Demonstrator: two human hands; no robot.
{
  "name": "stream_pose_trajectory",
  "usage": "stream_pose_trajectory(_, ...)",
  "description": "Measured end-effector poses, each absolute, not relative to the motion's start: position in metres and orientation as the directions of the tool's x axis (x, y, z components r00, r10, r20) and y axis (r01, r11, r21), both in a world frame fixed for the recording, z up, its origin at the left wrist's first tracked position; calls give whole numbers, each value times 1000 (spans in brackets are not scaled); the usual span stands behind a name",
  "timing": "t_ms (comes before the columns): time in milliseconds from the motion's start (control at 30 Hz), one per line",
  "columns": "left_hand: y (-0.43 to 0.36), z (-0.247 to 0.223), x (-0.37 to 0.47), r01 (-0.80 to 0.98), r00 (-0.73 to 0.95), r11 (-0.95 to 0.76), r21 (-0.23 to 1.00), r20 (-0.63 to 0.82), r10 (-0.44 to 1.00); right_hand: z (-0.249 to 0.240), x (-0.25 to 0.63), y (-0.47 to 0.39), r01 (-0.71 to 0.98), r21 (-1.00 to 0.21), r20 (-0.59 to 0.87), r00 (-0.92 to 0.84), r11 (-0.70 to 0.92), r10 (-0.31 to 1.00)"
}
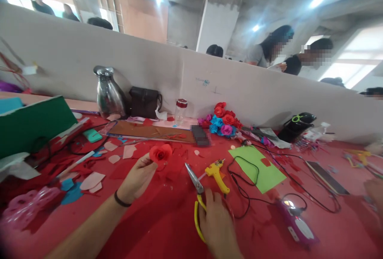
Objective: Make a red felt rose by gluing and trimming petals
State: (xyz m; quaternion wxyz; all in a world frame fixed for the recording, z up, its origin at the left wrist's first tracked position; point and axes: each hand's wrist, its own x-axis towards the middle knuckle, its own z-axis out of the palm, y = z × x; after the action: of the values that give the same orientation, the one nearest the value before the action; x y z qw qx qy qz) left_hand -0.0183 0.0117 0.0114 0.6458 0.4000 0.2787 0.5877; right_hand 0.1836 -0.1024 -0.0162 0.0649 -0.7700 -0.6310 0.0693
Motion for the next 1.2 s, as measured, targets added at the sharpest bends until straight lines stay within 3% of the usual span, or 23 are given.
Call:
stream_pose_trajectory(67, 12, 11, -18, -514, 153, 0, 858, 91, 984, -2, 178, -96, 979, -123, 39, 169, -163, 985)
stream_pose_trajectory(133, 11, 11, -17, -505, 157, 35, 862, 52, 986, 15, 171, -88, 979, -173, 124, 134, -112, 983)
stream_pose_trajectory(167, 10, 11, -16, -510, 158, 55, 859, 30, 987, 23, 165, -82, 960, -270, 164, 121, -74, 979)
stream_pose_trajectory(233, 9, 11, -15, -514, 155, 83, 854, -3, 988, 36, 151, -67, 810, -582, 208, 63, 71, 976)
stream_pose_trajectory(300, 10, 10, -14, -489, 141, 69, 870, 0, 990, 43, 134, -48, 500, -851, 196, 25, 157, 980)
stream_pose_trajectory(367, 12, 9, -14, -428, 125, 25, 904, 32, 992, 42, 119, -31, 117, -985, 130, 35, 125, 991)
stream_pose_trajectory(467, 16, 6, -17, -319, 81, -49, 947, 79, 994, 31, 111, -16, -336, -942, -41, 50, -22, 998)
stream_pose_trajectory(533, 19, 4, -19, -252, 34, -82, 964, 93, 995, 23, 113, -14, -467, -881, -110, 41, -78, 993)
stream_pose_trajectory(633, 20, 2, -20, -177, -22, -104, 979, 102, 995, 15, 119, -15, -453, -891, -84, 101, -29, 991)
stream_pose_trajectory(800, 13, 4, -14, -155, 49, -38, 987, 46, 998, 6, 115, -13, -114, -986, 85, 293, 123, 952)
stream_pose_trajectory(867, 8, 7, -11, -237, 99, 25, 971, -1, 995, 3, 110, -11, -163, -984, 19, 304, 72, 952)
stream_pose_trajectory(1000, 2, 13, -5, -373, 176, 133, 918, -71, 982, 3, 103, -10, -428, -902, -138, 170, -54, 976)
stream_pose_trajectory(1200, 1, 15, -6, -408, 187, 184, 894, -116, 976, 9, 103, -11, -490, -871, -113, 207, 3, 972)
